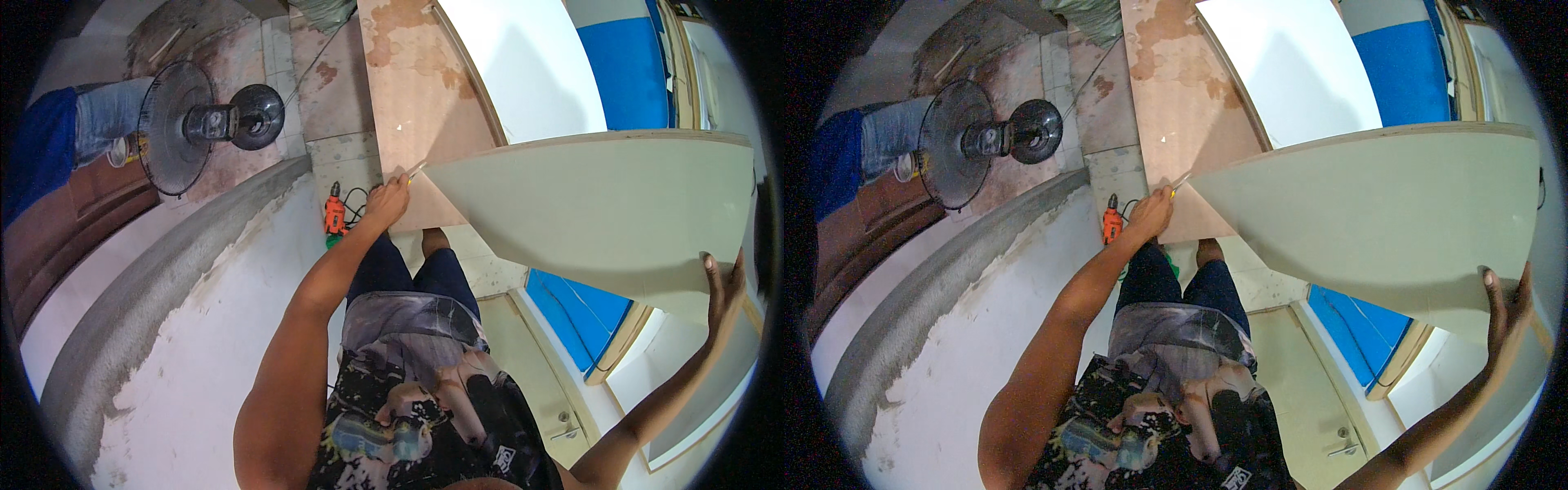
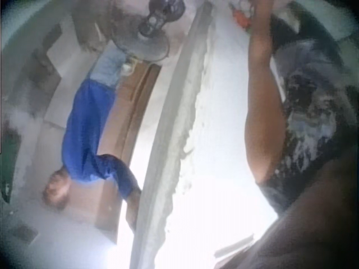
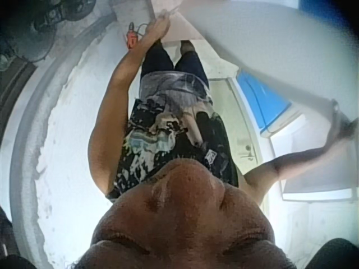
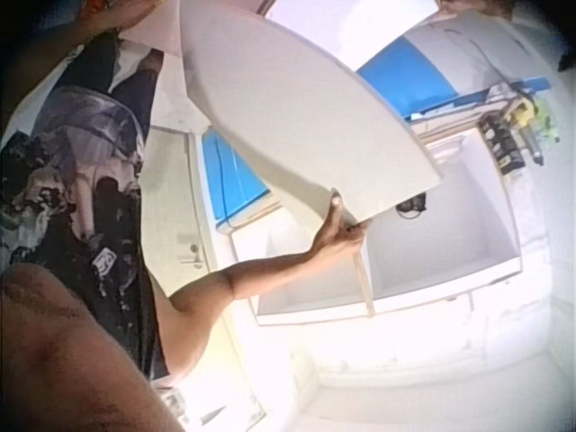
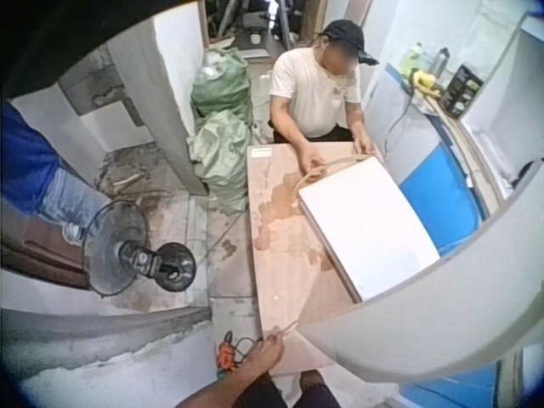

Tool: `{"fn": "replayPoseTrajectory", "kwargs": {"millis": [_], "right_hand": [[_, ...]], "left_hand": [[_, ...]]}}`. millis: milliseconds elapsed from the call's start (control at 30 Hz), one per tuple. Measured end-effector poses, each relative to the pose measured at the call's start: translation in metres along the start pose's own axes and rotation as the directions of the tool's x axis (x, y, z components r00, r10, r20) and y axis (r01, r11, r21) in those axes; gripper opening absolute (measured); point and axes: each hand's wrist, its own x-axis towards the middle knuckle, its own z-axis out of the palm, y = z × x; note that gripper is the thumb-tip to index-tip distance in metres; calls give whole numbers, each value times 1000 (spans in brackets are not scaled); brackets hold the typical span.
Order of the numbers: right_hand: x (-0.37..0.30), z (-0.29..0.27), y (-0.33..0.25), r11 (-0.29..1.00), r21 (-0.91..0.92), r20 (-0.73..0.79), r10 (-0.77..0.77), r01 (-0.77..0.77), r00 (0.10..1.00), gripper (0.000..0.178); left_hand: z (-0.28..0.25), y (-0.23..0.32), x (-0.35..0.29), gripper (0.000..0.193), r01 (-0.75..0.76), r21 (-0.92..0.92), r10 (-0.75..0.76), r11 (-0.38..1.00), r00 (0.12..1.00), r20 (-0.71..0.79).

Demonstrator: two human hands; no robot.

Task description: The person applies a thin wooden strip to the edge of a white board, pressing it firmly to adhere. They then pick up a larger board and use a utility knife to cut a strip along its edge. The person works in a workshop environment with tools and materials visible.

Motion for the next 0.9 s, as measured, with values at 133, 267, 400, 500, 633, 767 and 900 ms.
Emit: {"fn": "replayPoseTrajectory", "kwargs": {"millis": [133,267,400,500,633,767,900], "right_hand": [[15,7,10,1000,9,43,24,-25,999,95],[36,21,32,999,-33,26,3,-2,1000,99],[62,34,37,1000,-3,39,-21,21,999,101],[80,47,52,995,-69,1,-74,74,997,100],[86,48,45,989,-71,21,-125,126,992,92],[71,39,17,992,7,52,-126,126,991,75],[58,37,22,987,-48,-41,-158,156,987,65]], "left_hand": [[2,-3,-1,20,-23,19,23,1000,1000,9],[-5,1,-1,19,-25,71,24,997,1000,10],[-6,3,1,18,-39,66,38,997,999,11],[-5,3,2,17,-35,55,33,998,999,42],[-5,2,9,21,0,52,-8,999,990,141],[3,-3,12,24,15,84,-30,996,984,175],[2,0,14,25,35,111,-58,993,977,207]]}}
